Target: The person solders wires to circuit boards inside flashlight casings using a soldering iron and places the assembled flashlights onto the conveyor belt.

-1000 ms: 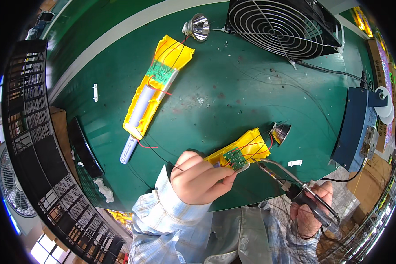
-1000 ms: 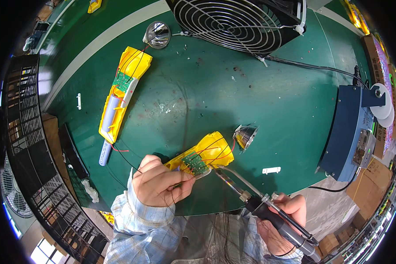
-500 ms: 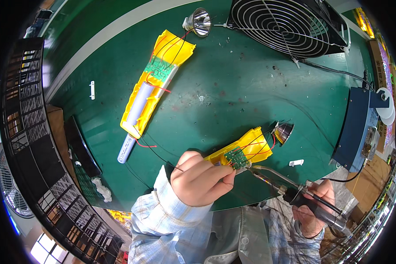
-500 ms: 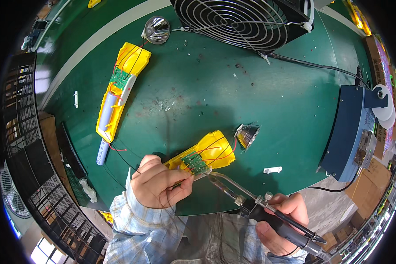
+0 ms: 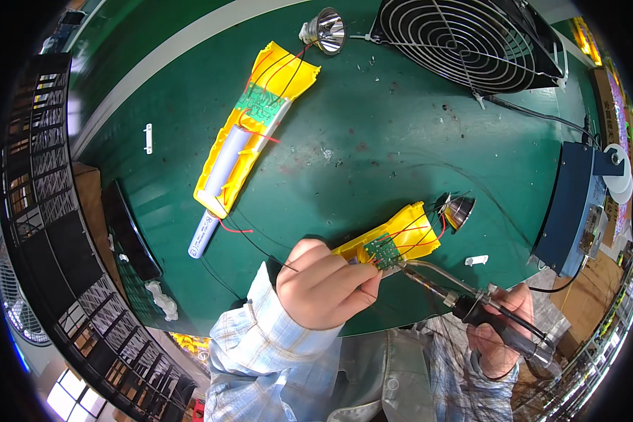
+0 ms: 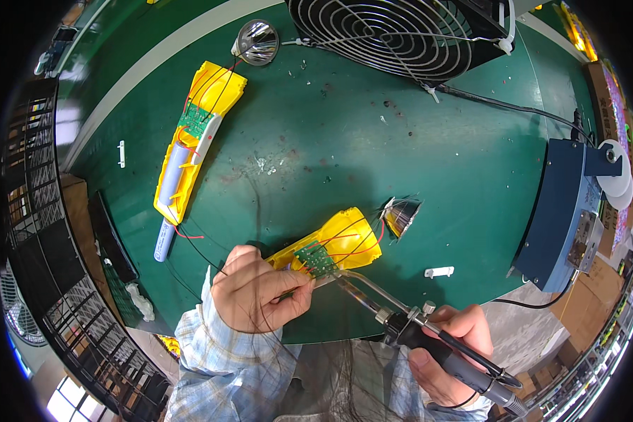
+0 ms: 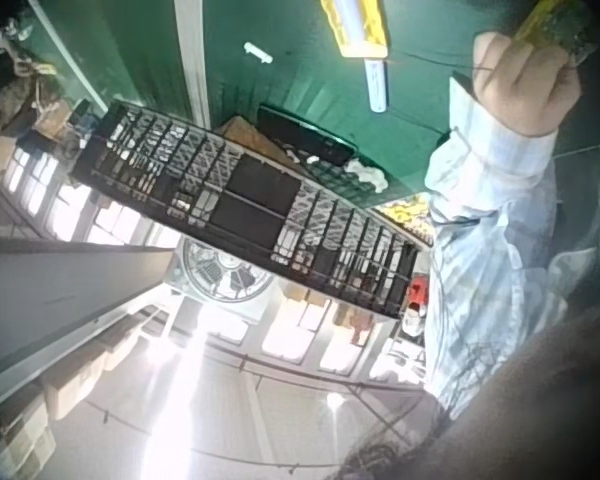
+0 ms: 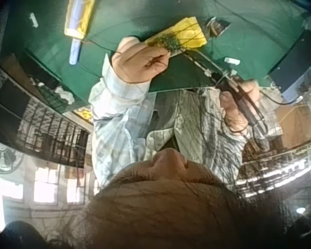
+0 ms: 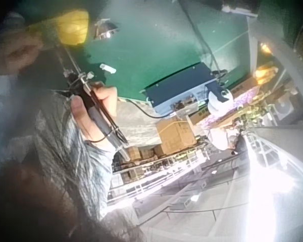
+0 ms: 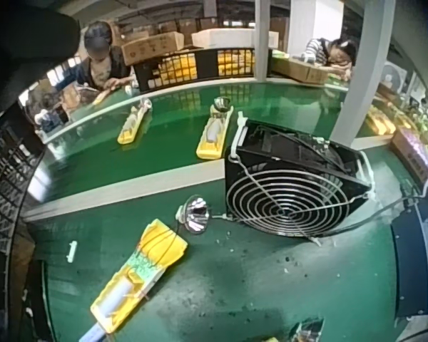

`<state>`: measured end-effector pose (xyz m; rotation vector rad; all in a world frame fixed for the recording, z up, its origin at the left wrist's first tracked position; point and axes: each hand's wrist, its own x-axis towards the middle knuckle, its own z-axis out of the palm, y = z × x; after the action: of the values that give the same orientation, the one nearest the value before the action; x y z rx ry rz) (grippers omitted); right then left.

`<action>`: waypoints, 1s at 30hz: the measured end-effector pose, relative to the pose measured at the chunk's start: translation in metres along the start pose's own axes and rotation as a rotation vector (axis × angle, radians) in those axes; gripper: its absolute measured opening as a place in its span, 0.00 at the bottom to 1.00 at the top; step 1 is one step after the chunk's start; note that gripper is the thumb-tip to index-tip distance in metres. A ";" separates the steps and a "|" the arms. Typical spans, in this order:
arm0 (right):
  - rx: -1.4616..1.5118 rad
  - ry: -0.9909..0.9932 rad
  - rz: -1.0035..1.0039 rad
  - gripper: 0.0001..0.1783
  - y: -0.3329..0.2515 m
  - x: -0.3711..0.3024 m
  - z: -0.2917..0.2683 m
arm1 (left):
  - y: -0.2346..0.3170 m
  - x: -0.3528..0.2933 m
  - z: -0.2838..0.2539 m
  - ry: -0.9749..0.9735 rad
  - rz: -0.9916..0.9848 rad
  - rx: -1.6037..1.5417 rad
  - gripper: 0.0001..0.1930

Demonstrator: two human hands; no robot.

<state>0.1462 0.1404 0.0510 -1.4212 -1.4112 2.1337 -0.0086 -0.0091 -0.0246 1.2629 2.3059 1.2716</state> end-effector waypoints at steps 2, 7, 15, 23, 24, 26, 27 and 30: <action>0.003 -0.002 0.019 0.21 -0.001 0.000 -0.001 | -0.001 0.000 0.002 0.032 0.012 -0.009 0.07; -0.034 0.032 0.018 0.21 -0.007 0.001 0.001 | 0.002 0.001 0.000 0.009 -0.001 0.005 0.07; -0.075 0.043 -0.218 0.28 -0.007 -0.002 -0.019 | 0.002 0.004 0.007 0.089 0.004 -0.049 0.09; 0.383 -0.196 -0.234 0.43 0.060 -0.001 -0.028 | 0.000 0.000 0.005 -0.057 0.008 -0.152 0.07; 0.559 -0.309 -0.145 0.44 0.063 0.000 -0.027 | 0.001 0.002 0.003 -0.058 -0.029 -0.174 0.07; 0.727 -0.422 -0.051 0.44 0.063 0.000 -0.027 | 0.001 0.001 0.003 -0.054 -0.068 -0.201 0.07; 0.355 -0.451 -0.189 0.35 0.060 0.001 -0.026 | 0.000 0.000 0.003 -0.057 -0.083 -0.230 0.07; -0.769 -0.480 -0.566 0.08 0.047 0.016 -0.011 | 0.001 -0.003 0.004 -0.061 -0.126 -0.262 0.07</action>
<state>0.1614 0.1324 0.0028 -0.5011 -2.6147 1.6632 -0.0044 -0.0093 -0.0268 1.0379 2.0594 1.4146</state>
